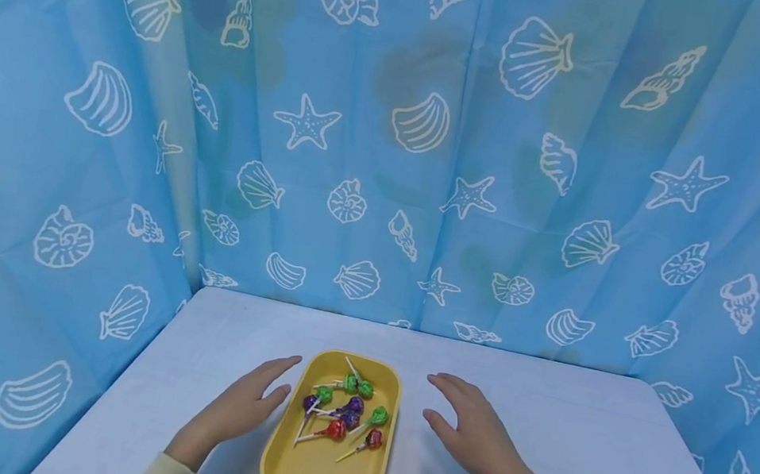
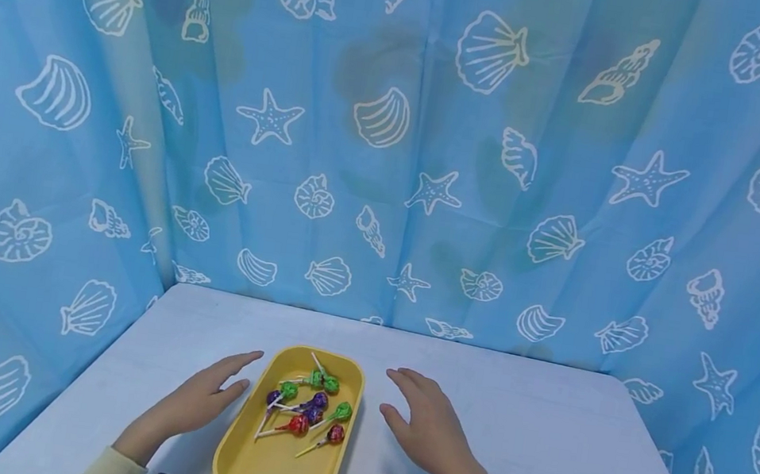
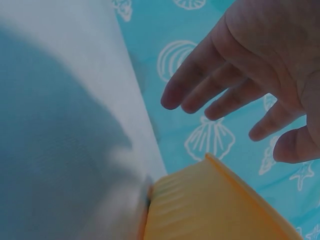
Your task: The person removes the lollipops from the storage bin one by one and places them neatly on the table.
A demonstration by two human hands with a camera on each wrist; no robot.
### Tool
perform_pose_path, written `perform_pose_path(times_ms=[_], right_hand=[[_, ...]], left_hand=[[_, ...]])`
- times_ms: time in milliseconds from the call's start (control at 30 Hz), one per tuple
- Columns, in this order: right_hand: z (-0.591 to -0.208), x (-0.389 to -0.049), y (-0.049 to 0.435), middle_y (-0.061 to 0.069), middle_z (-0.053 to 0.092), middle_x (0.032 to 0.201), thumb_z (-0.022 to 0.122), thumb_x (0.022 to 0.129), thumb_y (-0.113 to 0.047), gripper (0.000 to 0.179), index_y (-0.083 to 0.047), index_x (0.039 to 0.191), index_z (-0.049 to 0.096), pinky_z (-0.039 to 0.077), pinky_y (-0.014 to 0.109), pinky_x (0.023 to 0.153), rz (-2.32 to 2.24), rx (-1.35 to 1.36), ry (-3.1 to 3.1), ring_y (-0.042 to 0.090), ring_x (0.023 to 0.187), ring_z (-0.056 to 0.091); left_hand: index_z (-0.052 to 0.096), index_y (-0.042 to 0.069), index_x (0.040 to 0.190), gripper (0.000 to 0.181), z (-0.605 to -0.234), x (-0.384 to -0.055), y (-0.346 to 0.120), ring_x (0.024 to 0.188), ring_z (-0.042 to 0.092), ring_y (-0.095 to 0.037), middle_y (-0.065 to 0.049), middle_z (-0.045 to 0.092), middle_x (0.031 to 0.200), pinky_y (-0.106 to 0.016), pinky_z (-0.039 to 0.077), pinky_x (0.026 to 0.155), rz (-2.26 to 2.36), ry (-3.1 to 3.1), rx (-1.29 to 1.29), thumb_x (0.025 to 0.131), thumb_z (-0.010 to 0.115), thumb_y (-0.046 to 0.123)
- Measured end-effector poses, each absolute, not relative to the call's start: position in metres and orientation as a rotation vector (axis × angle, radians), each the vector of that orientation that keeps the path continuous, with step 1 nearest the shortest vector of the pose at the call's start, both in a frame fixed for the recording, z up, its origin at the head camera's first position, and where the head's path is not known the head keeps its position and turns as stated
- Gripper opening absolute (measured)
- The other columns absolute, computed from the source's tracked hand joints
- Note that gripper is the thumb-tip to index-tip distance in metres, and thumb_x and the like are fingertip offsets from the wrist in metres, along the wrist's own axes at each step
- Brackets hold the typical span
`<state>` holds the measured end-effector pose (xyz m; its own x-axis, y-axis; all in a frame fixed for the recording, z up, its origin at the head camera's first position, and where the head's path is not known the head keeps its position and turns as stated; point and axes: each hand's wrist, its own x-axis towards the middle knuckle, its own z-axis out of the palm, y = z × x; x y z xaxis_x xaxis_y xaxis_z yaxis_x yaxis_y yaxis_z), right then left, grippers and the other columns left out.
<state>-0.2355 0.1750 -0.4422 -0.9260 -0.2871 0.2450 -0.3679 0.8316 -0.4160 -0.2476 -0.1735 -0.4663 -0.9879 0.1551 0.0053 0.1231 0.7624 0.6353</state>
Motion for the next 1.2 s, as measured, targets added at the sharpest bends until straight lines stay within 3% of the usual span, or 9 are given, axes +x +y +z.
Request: perform_pose_path(times_ms=[300, 800, 1200], right_hand=[[-0.446, -0.24, 0.162, 0.008, 0.06, 0.14, 0.071, 0.097, -0.029, 0.047, -0.015, 0.141, 0.06, 0.045, 0.055, 0.107, 0.74, 0.512, -2.867, 0.032, 0.133, 0.052], [-0.452, -0.249, 0.139, 0.007, 0.065, 0.132, 0.072, 0.096, -0.023, 0.042, -0.011, 0.135, 0.064, 0.048, 0.053, 0.105, 0.753, 0.656, -2.877, 0.03, 0.126, 0.058], [-0.458, -0.252, 0.112, 0.008, 0.066, 0.128, 0.072, 0.094, -0.02, 0.038, -0.009, 0.13, 0.067, 0.049, 0.053, 0.103, 0.797, 0.767, -2.91, 0.031, 0.122, 0.06]], left_hand=[[0.046, 0.018, 0.154, 0.049, -0.47, -0.246, -0.17, 0.144, 0.039, -0.038, -0.012, 0.045, 0.156, -0.064, 0.034, 0.112, 1.086, 2.865, 0.242, 0.106, 0.053, 0.026], [0.045, 0.016, 0.154, 0.049, -0.478, -0.251, -0.168, 0.127, 0.056, -0.038, -0.014, 0.05, 0.151, -0.06, 0.048, 0.101, 1.112, 2.817, 0.267, 0.106, 0.05, 0.025], [0.044, 0.014, 0.155, 0.049, -0.484, -0.251, -0.167, 0.126, 0.057, -0.039, -0.016, 0.048, 0.152, -0.061, 0.047, 0.102, 1.123, 2.783, 0.294, 0.107, 0.048, 0.023]])
